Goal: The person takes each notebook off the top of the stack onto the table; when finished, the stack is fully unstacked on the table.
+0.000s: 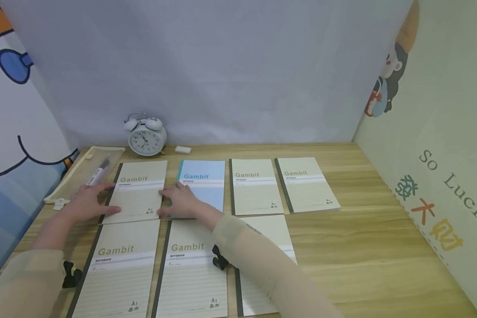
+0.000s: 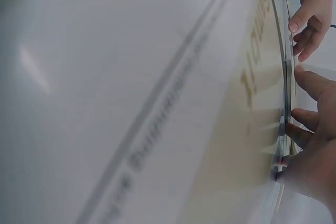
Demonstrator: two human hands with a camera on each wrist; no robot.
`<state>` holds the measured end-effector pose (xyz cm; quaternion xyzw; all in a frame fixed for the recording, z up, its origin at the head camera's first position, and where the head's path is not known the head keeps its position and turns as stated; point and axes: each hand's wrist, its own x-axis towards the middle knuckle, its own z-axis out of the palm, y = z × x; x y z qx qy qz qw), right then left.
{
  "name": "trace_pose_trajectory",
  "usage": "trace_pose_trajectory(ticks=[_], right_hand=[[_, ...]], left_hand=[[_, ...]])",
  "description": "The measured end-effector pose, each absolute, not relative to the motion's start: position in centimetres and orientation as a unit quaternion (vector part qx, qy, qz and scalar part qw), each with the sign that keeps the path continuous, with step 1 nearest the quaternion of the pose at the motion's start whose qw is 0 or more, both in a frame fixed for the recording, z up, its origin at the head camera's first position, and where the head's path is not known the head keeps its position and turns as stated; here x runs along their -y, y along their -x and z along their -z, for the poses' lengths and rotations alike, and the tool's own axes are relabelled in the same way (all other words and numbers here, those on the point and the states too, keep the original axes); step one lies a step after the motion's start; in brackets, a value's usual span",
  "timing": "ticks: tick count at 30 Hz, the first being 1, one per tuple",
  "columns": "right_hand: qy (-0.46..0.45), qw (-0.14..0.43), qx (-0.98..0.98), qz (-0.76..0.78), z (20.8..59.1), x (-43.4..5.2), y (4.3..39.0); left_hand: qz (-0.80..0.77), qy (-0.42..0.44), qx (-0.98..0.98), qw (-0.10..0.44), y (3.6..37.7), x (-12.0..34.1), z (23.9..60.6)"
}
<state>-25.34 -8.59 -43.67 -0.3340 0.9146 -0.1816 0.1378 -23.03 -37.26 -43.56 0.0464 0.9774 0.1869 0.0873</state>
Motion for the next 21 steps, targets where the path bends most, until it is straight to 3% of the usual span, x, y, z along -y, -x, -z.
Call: trace_pose_trajectory(ticks=[10, 21], right_hand=[[0.329, 0.139, -0.912, 0.200, 43.48, 8.38, 25.38], [0.282, 0.170, -0.883, 0.335, 43.25, 7.88, 26.17]], left_hand=[[-0.184, -0.047, -0.978, 0.089, 22.69, 37.08, 43.48], [-0.275, -0.050, -0.957, 0.080, 22.90, 37.11, 42.98]])
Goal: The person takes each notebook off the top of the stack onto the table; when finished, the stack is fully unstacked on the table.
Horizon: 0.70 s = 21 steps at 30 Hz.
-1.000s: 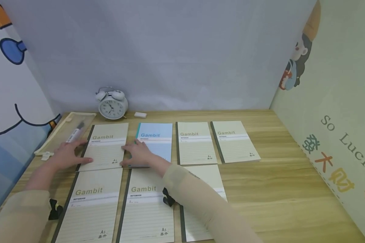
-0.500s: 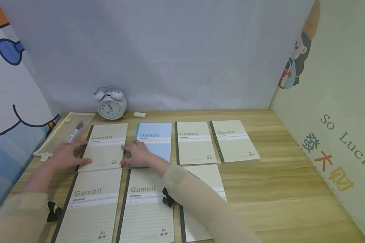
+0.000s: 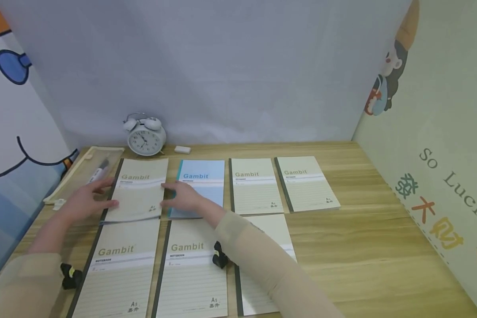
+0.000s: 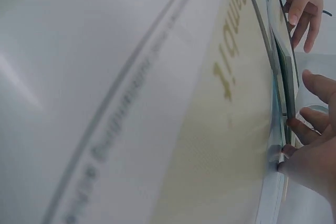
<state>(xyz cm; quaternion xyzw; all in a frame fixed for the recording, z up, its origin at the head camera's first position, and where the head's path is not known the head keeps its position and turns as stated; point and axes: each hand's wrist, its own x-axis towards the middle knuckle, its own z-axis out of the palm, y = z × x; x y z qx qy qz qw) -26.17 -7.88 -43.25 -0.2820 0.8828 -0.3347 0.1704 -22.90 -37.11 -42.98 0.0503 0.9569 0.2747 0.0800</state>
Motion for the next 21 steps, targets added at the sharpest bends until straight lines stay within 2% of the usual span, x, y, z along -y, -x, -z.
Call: trace_pose_trajectory(ticks=[10, 21], right_hand=[[0.186, 0.154, -0.845, 0.477, 42.1, 6.6, 26.8], [0.125, 0.111, -0.750, 0.640, 39.9, 4.7, 27.7]], left_hand=[[-0.356, -0.047, -0.933, 0.017, 23.1, 36.3, 41.2], [-0.416, -0.007, -0.909, 0.029, 24.1, 33.9, 38.8]])
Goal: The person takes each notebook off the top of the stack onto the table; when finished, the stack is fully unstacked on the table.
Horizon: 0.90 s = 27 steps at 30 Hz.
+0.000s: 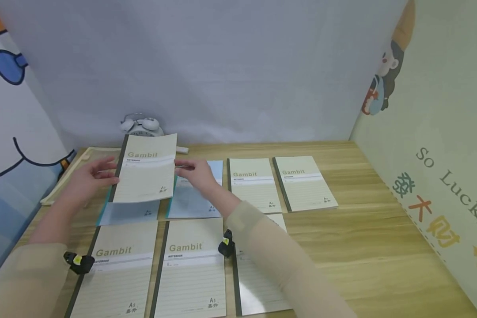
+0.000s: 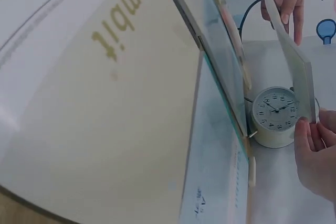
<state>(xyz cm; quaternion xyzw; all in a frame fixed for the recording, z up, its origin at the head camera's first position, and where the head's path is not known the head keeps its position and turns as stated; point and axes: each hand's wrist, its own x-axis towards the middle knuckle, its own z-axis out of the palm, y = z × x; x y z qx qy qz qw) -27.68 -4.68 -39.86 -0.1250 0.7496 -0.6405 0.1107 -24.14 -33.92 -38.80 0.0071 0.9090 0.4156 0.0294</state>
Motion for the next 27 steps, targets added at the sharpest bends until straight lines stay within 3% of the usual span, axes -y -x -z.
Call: trace_pose_trajectory(ticks=[8, 18, 27], right_hand=[[0.085, 0.101, -0.669, 0.731, 37.6, 3.5, 28.5], [0.158, 0.145, -0.661, 0.719, 35.4, -0.6, 29.8], [0.201, 0.119, -0.688, 0.687, 32.0, -4.7, 29.1]], left_hand=[[-0.460, -0.027, -0.887, 0.037, 24.2, 31.9, 36.9], [-0.494, -0.032, -0.868, 0.044, 23.6, 28.9, 34.8], [-0.509, -0.065, -0.858, 0.023, 23.3, 25.9, 32.7]])
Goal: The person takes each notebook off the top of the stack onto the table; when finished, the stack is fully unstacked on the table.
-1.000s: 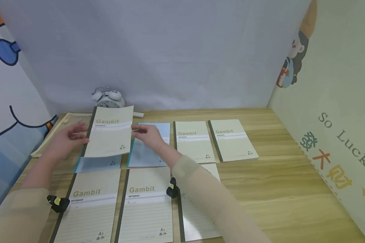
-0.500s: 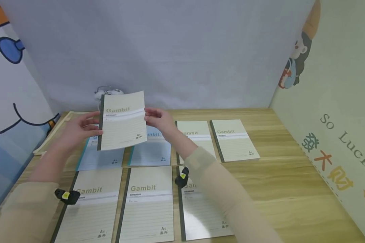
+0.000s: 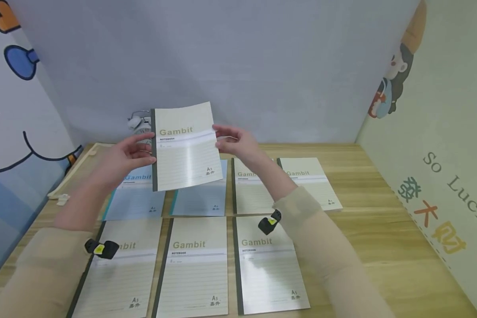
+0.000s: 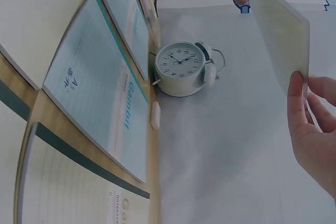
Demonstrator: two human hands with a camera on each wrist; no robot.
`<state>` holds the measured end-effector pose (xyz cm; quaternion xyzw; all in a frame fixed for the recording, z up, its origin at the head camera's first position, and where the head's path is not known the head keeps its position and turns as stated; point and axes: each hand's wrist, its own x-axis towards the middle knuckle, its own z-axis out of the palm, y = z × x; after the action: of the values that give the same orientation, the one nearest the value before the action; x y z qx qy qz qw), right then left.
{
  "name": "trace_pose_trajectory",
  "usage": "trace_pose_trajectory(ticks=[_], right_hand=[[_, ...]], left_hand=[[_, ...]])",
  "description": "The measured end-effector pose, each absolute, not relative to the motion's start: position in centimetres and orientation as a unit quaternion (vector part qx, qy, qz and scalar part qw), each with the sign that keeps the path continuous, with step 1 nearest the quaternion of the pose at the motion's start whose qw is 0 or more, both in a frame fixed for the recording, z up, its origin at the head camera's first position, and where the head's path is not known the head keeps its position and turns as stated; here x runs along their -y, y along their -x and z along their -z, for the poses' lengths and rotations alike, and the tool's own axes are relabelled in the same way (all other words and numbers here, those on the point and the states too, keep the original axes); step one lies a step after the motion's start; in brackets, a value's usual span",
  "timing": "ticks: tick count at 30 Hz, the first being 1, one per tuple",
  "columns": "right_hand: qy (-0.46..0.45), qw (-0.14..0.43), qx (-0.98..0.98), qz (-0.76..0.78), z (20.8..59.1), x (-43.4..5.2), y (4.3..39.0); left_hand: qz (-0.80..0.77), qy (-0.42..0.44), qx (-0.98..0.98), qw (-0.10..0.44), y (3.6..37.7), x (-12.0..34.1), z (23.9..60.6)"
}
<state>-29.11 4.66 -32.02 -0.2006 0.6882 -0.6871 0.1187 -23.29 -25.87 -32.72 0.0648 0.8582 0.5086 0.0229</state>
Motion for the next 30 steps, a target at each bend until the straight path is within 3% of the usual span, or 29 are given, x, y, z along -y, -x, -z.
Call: trace_pose_trajectory(ticks=[5, 17, 24, 30], right_hand=[[0.214, 0.093, -0.692, 0.683, 30.1, -6.7, 28.6], [0.261, 0.042, -0.741, 0.617, 26.7, -13.2, 26.7], [0.285, -0.003, -0.806, 0.518, 26.1, -16.3, 25.3], [0.293, -0.029, -0.837, 0.462, 26.1, -19.5, 24.0]], left_hand=[[-0.543, -0.077, -0.836, -0.002, 23.1, 23.5, 31.5], [-0.586, -0.110, -0.803, 0.011, 22.3, 17.6, 28.1], [-0.552, -0.100, -0.828, -0.013, 21.8, 14.7, 27.6], [-0.525, -0.150, -0.837, -0.019, 21.6, 12.1, 27.9]])
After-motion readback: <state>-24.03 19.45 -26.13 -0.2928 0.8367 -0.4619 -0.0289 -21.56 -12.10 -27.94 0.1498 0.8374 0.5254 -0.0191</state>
